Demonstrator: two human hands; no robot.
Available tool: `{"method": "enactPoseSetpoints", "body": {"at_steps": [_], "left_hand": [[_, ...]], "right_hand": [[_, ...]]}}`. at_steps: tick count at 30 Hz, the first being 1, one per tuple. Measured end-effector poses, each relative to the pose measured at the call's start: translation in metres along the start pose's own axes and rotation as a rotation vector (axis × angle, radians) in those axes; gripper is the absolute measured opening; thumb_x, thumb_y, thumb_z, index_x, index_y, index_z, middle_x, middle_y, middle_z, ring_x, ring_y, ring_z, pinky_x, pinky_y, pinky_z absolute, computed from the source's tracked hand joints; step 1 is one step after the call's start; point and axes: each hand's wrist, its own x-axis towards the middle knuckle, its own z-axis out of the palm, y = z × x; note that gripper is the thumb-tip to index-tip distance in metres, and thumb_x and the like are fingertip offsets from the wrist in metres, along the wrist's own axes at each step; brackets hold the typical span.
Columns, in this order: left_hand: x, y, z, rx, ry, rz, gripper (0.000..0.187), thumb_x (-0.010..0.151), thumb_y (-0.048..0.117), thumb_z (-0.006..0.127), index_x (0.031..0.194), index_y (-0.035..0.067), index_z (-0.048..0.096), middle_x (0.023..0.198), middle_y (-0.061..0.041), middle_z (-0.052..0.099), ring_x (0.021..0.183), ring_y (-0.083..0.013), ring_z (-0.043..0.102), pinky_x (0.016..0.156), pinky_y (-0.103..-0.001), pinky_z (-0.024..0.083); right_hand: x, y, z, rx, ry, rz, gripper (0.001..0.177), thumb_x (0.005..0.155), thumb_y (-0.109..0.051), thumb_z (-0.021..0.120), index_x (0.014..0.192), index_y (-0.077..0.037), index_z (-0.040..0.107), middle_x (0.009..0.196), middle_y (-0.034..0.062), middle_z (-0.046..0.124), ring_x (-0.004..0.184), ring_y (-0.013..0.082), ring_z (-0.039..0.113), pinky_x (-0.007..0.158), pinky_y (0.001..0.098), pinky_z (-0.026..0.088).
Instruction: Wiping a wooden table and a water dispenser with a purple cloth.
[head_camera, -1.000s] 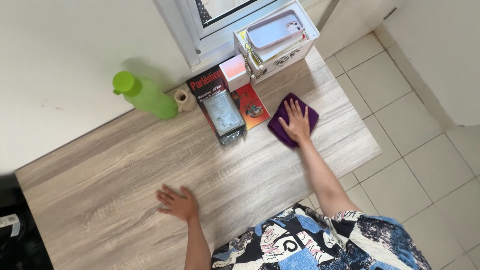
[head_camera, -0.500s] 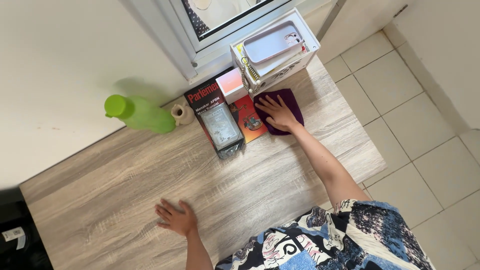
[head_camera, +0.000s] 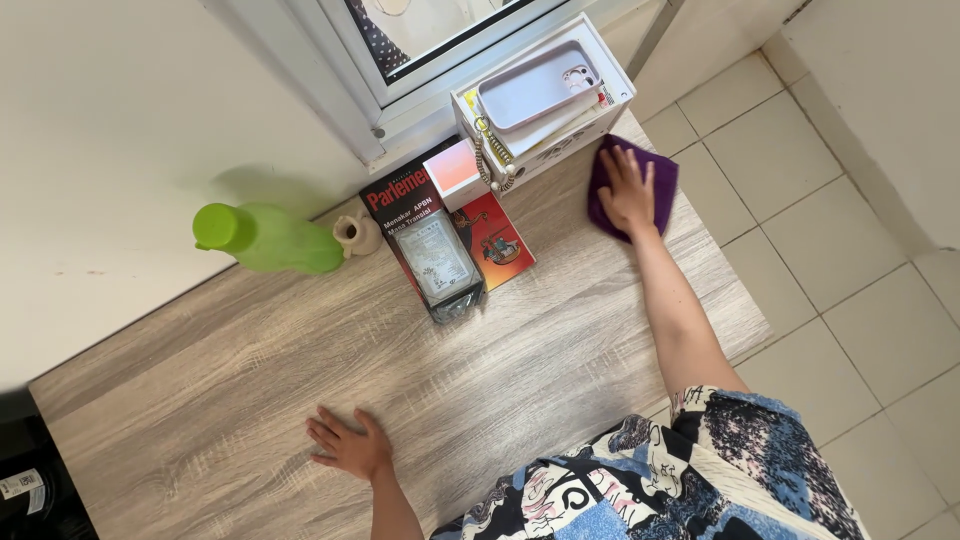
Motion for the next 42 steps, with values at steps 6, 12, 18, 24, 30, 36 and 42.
{"method": "enactPoseSetpoints", "body": {"at_steps": [6,12,18,24,30,36,42], "left_hand": [[-0.001,-0.003,0.003,0.0,0.004,0.007,0.077,0.102,0.058,0.03,0.167,0.021,0.011,0.174,-0.012,0.008,0.161,-0.0271,0.006,0.126,-0.06,-0.004],[-0.002,-0.002,0.001,-0.017,0.011,0.039,0.077,0.103,0.056,0.03,0.167,0.02,0.011,0.174,-0.014,0.007,0.161,-0.028,0.005,0.124,-0.062,-0.005],[-0.003,-0.006,0.001,-0.013,-0.022,0.051,0.078,0.103,0.055,0.029,0.167,0.018,0.006,0.174,-0.014,0.002,0.161,-0.0298,0.002,0.123,-0.065,-0.005],[0.001,-0.017,0.008,-0.052,-0.06,0.119,0.079,0.106,0.053,0.026,0.167,0.011,0.0,0.173,-0.022,-0.004,0.161,-0.0372,-0.002,0.121,-0.071,-0.004],[0.012,-0.041,0.02,-0.143,-0.135,0.161,0.085,0.106,0.057,0.032,0.166,0.009,-0.003,0.172,-0.024,-0.008,0.16,-0.0391,-0.009,0.117,-0.072,-0.008],[0.0,-0.072,0.006,-0.232,-0.204,0.313,0.083,0.103,0.056,0.041,0.167,0.016,0.006,0.174,-0.018,-0.005,0.16,-0.0338,-0.007,0.123,-0.062,-0.008],[-0.022,-0.094,-0.002,-0.247,-0.195,0.455,0.076,0.104,0.052,0.04,0.166,0.015,0.016,0.174,-0.016,0.007,0.16,-0.0338,0.001,0.125,-0.057,-0.003]], "right_hand": [[-0.03,0.023,0.011,0.014,0.095,0.27,0.077,0.099,-0.04,0.048,0.166,-0.021,0.017,0.173,0.0083,0.014,0.158,0.0264,0.008,0.122,0.0625,-0.002],[-0.12,0.063,0.01,-0.035,0.161,0.369,0.074,0.099,-0.041,0.04,0.167,-0.024,0.018,0.173,0.0074,0.017,0.16,0.0284,0.011,0.123,0.0662,-0.002],[-0.23,0.081,0.001,-0.025,0.23,0.408,0.072,0.1,-0.039,0.039,0.167,-0.022,0.023,0.174,0.009,0.021,0.16,0.03,0.015,0.122,0.0697,-0.002],[-0.283,0.02,0.034,-0.065,0.245,0.317,0.074,0.104,-0.058,0.036,0.166,-0.019,0.024,0.172,0.011,0.022,0.158,0.0323,0.018,0.117,0.0732,0.0],[-0.312,-0.145,0.094,-0.205,0.198,-0.109,0.077,0.101,-0.069,0.024,0.165,-0.027,0.014,0.173,0.0003,0.01,0.159,0.0227,0.009,0.124,0.0634,-0.003],[-0.397,-0.289,0.12,-0.042,0.005,-0.469,0.074,0.104,-0.068,0.027,0.166,-0.027,0.02,0.173,-0.0003,0.016,0.161,0.0189,0.01,0.126,0.0598,-0.002],[-0.387,-0.242,0.099,0.078,-0.003,-0.503,0.071,0.103,-0.066,0.034,0.164,-0.03,0.029,0.173,-0.0001,0.021,0.16,0.0204,0.014,0.128,0.0504,-0.003]]}}
